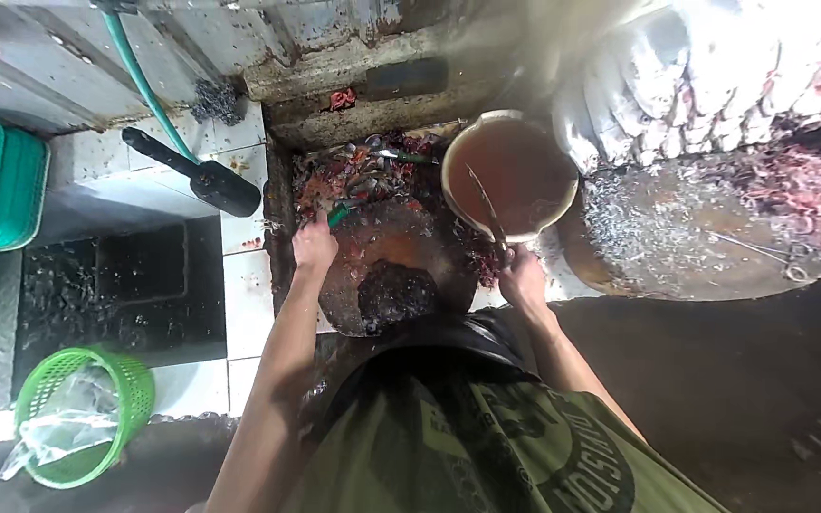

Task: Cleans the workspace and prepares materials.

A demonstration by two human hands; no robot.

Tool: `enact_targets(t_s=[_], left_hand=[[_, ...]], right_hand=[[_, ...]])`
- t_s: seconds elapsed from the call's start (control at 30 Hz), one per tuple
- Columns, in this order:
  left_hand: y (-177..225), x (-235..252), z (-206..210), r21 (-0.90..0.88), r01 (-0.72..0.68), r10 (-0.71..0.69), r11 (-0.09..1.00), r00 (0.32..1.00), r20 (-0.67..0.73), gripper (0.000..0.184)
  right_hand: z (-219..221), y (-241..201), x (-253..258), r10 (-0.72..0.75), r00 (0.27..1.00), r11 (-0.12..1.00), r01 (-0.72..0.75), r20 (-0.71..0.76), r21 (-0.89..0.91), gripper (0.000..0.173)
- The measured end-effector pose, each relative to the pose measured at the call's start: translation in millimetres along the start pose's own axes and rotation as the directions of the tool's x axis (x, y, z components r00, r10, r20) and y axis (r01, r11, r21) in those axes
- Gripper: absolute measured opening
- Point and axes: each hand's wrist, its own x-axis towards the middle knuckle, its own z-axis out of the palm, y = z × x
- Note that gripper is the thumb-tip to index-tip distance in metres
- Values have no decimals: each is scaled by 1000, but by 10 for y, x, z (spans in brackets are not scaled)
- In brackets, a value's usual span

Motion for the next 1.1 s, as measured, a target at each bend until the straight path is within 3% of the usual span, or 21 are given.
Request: enact_targets(t_s=[0.07, 0.13, 0.23, 0.3, 0.33, 0.4, 0.53, 0.63, 0.7, 0.8, 0.9, 0.97, 1.1], left_hand=[[-70, -235, -210, -75, -102, 99, 992, 994, -45, 34], [-73, -641, -314, -107, -212, 213, 971, 977, 1, 28], [-98, -1388, -2, -86, -331, 341, 940, 884, 319, 59], [-83, -1707, 425, -22, -443, 399, 896, 783, 477, 60], [-34, -1753, 559, 13, -478, 409, 878, 764, 499, 62], [171, -1472, 482, 74, -446, 362, 892, 803, 473, 61], [414, -46, 317, 62, -262, 238, 963, 938, 252, 48], [621, 662, -216, 23, -186, 168, 982, 931, 325, 31], [836, 562, -486, 49, -242, 211, 969, 914, 347, 30], [1160, -301, -532, 25, -409, 371, 912, 852, 370, 23], [1280, -1250, -4, -90, -622, 571, 778, 640, 515, 30], [1399, -1330, 269, -102, -707, 636, 700, 553, 538, 36], [1663, -679, 483, 16, -728, 675, 686, 644, 360, 52]], right_hand=[[-4, 60, -38, 12, 1000, 1000, -12, -8, 15, 37], [1, 127, -95, 32, 999, 999, -31, -10, 29, 37], [70, 333, -165, 52, 998, 997, -50, -30, 55, 40], [78, 430, -184, 76, 996, 995, -73, -47, 64, 41], [65, 466, -197, 90, 994, 994, -86, -58, 66, 41], [29, 508, -227, 107, 990, 992, -100, -90, 76, 41], [-99, 562, -309, 117, 983, 990, -104, -139, 99, 43], [-226, 593, -342, 123, 983, 978, -97, -135, 183, 42], [-287, 669, -353, 120, 981, 962, -76, -154, 264, 42], [-298, 791, -416, 115, 966, 947, -36, -233, 319, 42], [-257, 898, -559, 226, 940, 948, -152, -254, 278, 44], [-232, 946, -562, 304, 914, 931, -226, -268, 286, 43], [-204, 1014, -571, 356, 898, 919, -285, -260, 273, 45]])
